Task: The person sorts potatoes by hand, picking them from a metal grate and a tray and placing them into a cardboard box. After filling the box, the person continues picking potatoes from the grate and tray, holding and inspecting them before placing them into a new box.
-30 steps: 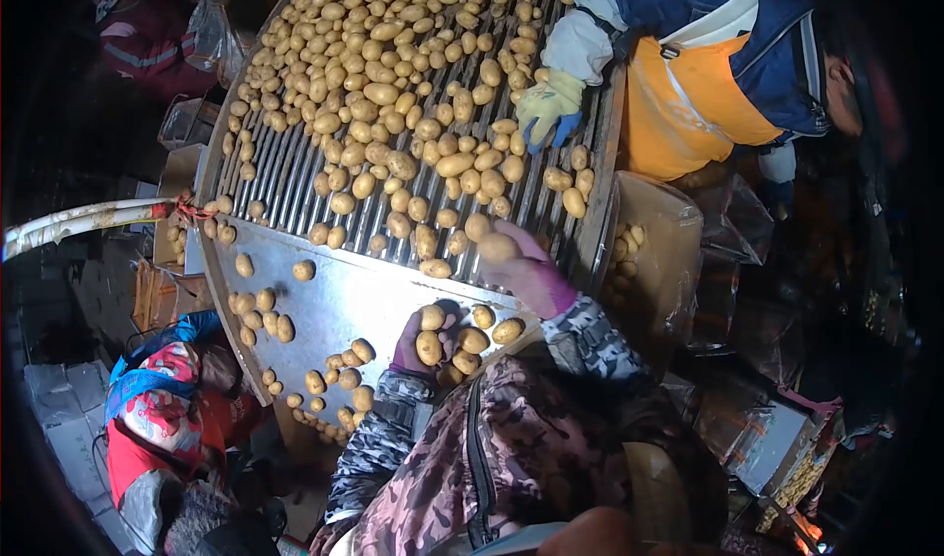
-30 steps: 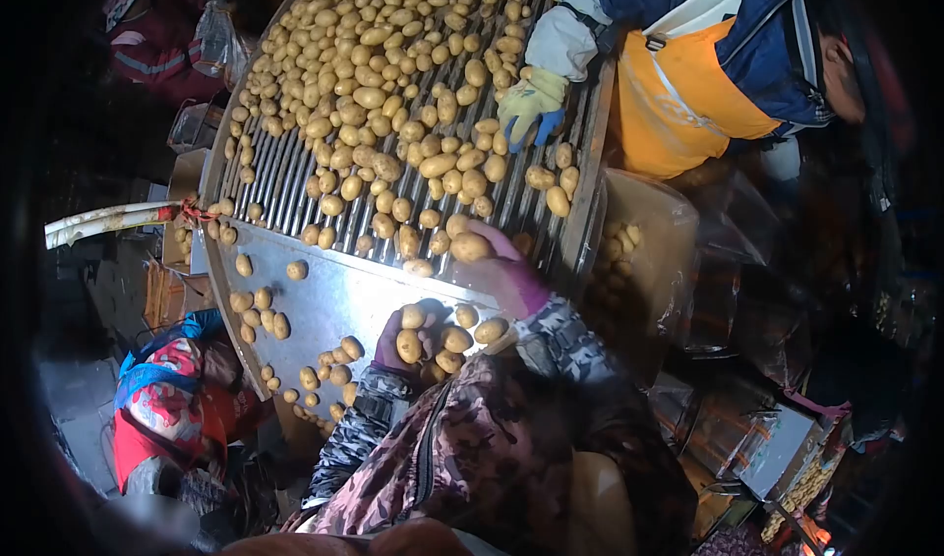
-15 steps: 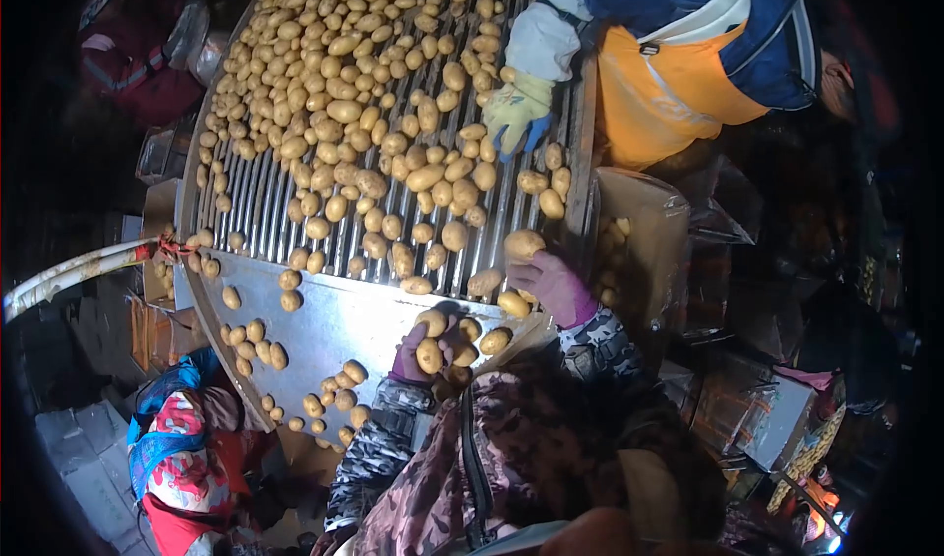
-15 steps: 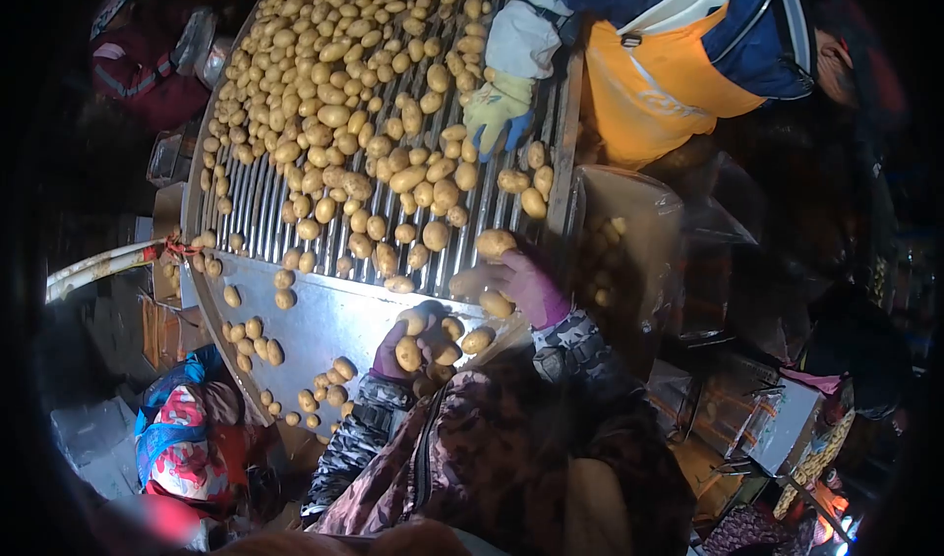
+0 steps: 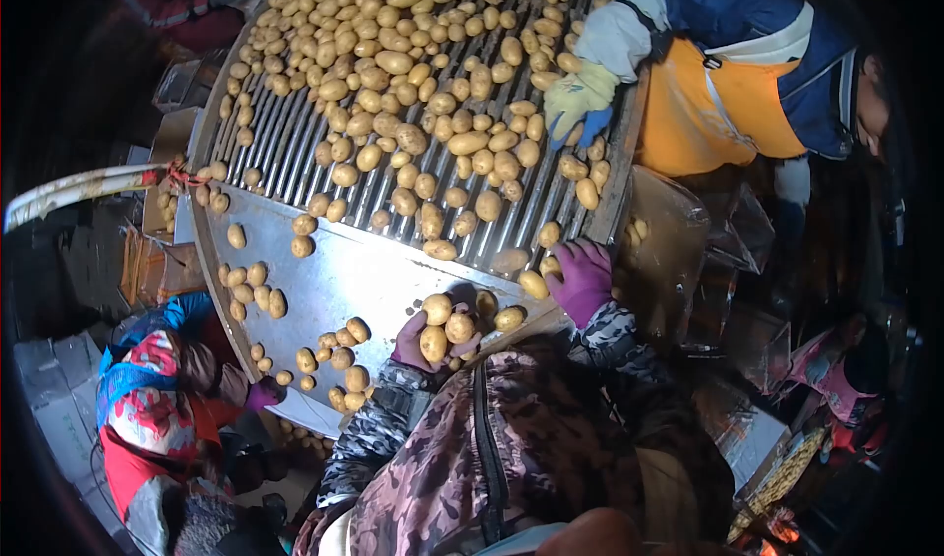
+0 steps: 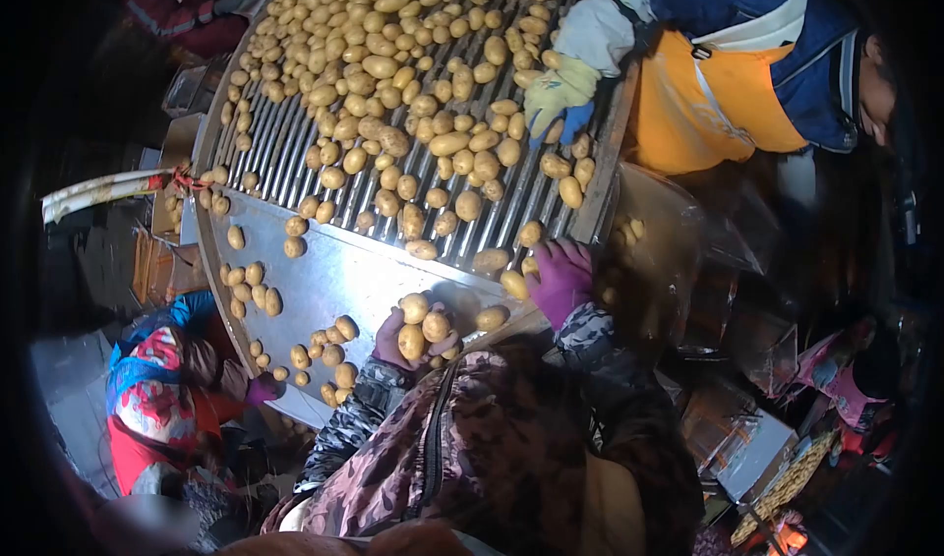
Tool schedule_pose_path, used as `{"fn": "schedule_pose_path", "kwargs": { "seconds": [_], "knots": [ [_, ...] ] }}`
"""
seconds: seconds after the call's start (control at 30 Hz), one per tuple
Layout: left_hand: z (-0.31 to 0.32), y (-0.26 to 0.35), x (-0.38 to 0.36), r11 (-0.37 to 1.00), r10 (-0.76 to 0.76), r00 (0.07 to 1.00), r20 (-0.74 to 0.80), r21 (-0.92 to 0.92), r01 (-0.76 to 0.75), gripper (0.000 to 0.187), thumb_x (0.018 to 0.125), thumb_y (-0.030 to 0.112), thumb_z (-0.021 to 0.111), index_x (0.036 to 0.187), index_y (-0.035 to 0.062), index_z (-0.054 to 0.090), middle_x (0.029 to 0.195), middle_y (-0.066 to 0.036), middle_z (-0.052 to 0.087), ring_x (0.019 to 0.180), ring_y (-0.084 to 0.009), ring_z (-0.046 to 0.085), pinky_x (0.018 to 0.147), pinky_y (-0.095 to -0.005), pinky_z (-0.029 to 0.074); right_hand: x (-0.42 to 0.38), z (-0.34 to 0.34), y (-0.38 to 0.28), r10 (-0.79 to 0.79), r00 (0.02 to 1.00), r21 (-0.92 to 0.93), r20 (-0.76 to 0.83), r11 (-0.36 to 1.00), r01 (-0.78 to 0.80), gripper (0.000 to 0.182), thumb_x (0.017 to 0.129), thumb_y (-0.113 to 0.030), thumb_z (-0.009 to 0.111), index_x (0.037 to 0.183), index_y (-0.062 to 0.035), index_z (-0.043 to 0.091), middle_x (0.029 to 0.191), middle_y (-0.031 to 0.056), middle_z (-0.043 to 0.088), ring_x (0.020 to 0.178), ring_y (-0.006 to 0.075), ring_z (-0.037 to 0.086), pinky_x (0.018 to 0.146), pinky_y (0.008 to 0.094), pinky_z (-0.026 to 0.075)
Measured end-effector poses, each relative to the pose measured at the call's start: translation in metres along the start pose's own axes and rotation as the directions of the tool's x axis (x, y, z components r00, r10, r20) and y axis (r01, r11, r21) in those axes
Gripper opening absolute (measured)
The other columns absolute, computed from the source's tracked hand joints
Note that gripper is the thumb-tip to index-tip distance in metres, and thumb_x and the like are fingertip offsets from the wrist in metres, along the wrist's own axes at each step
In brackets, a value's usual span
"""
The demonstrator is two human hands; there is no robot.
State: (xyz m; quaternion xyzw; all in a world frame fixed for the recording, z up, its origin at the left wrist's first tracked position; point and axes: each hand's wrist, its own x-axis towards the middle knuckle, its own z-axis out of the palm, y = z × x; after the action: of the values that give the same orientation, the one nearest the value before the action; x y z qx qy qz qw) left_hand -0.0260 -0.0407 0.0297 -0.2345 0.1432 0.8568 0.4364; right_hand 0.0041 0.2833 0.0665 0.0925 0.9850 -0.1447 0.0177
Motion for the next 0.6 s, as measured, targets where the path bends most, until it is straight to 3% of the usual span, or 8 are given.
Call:
{"fn": "schedule_pose_path", "kwargs": {
  "seconds": [0.17,0.37,0.4,0.43,0.47,0.5,0.57,0.6],
  "knots": [
    [-0.009,-0.001,0.003,0.998,-0.051,0.997,-0.065,-0.039,0.049,0.060,0.100,0.035,0.061,0.150,0.0046,0.047,0.141,-0.019,0.061,0.132,-0.0398,0.058,0.111,-0.0667,0.047,-0.012,0.045,0.013,-0.246,0.968,-0.213,-0.043,0.949,0.232,0.039,0.082,-0.026,0.073,0.120,-0.0147,0.070,0.119,0.0081,0.068,0.116,0.0319,0.061,0.115,0.0523,0.034],
    [-0.009,0.003,-0.002,0.999,-0.039,0.994,-0.098,-0.009,0.038,0.061,0.100,0.035,0.061,0.150,0.0039,0.047,0.139,-0.018,0.062,0.124,-0.0396,0.063,0.105,-0.0634,0.053,0.009,0.018,0.002,-0.062,0.998,0.235,0.029,0.970,0.054,0.041,0.080,-0.011,0.075,0.120,-0.0105,0.068,0.117,0.0092,0.068,0.114,0.0297,0.063,0.104,0.0464,0.048],
    [-0.009,0.005,-0.003,0.998,-0.056,0.994,-0.096,-0.015,0.054,0.062,0.099,0.036,0.062,0.150,0.0039,0.047,0.137,-0.018,0.063,0.122,-0.0391,0.065,0.103,-0.0623,0.055,0.016,0.013,0.002,0.051,0.980,0.688,0.190,0.706,-0.170,0.041,0.080,-0.006,0.073,0.120,-0.0088,0.068,0.118,0.0086,0.068,0.113,0.0278,0.063,0.099,0.0426,0.051],
    [-0.008,0.005,-0.005,0.999,-0.050,0.995,-0.090,-0.016,0.049,0.062,0.099,0.036,0.062,0.150,0.0039,0.047,0.137,-0.018,0.063,0.122,-0.0391,0.065,0.103,-0.0623,0.055,0.023,0.005,0.002,0.061,0.923,0.897,0.379,0.222,-0.383,0.041,0.080,-0.002,0.071,0.120,-0.0070,0.068,0.119,0.0080,0.068,0.111,0.0258,0.064,0.094,0.0388,0.053],
    [-0.002,0.006,-0.009,0.999,-0.033,0.992,-0.118,-0.017,0.032,0.058,0.101,0.033,0.058,0.149,0.0031,0.047,0.139,-0.018,0.062,0.122,-0.0387,0.065,0.101,-0.0602,0.056,0.028,-0.011,-0.004,-0.016,0.906,0.905,0.423,-0.029,-0.424,0.043,0.082,-0.002,0.070,0.124,-0.0047,0.065,0.122,0.0079,0.065,0.112,0.0205,0.062,0.094,0.0353,0.053],
    [0.004,0.006,-0.011,1.000,-0.017,0.990,-0.143,-0.016,0.015,0.054,0.103,0.030,0.054,0.148,0.0024,0.048,0.141,-0.017,0.062,0.123,-0.0383,0.065,0.100,-0.0581,0.057,0.032,-0.013,-0.006,-0.018,0.911,0.911,0.412,-0.022,-0.413,0.043,0.082,-0.002,0.070,0.124,-0.0047,0.065,0.122,0.0079,0.065,0.112,0.0205,0.062,0.094,0.0353,0.053],
    [0.007,0.005,-0.009,1.000,-0.011,0.993,-0.113,0.012,0.012,0.054,0.103,0.032,0.055,0.149,0.0034,0.048,0.140,-0.017,0.062,0.123,-0.0380,0.065,0.101,-0.0597,0.057,0.038,-0.015,-0.011,-0.328,0.921,0.656,0.210,-0.651,-0.381,0.052,0.084,-0.003,0.068,0.135,-0.0046,0.059,0.132,0.0127,0.062,0.118,0.0249,0.061,0.100,0.0372,0.052],
    [0.006,0.003,-0.009,1.000,-0.012,0.991,-0.135,0.001,0.012,0.054,0.102,0.032,0.055,0.148,0.0033,0.049,0.140,-0.017,0.062,0.123,-0.0379,0.065,0.101,-0.0598,0.056,0.043,-0.012,-0.014,-0.270,0.931,0.664,0.244,-0.653,-0.364,0.057,0.090,-0.008,0.065,0.145,-0.0062,0.051,0.142,0.0160,0.057,0.125,0.0301,0.058,0.107,0.0415,0.049]
  ]
}}
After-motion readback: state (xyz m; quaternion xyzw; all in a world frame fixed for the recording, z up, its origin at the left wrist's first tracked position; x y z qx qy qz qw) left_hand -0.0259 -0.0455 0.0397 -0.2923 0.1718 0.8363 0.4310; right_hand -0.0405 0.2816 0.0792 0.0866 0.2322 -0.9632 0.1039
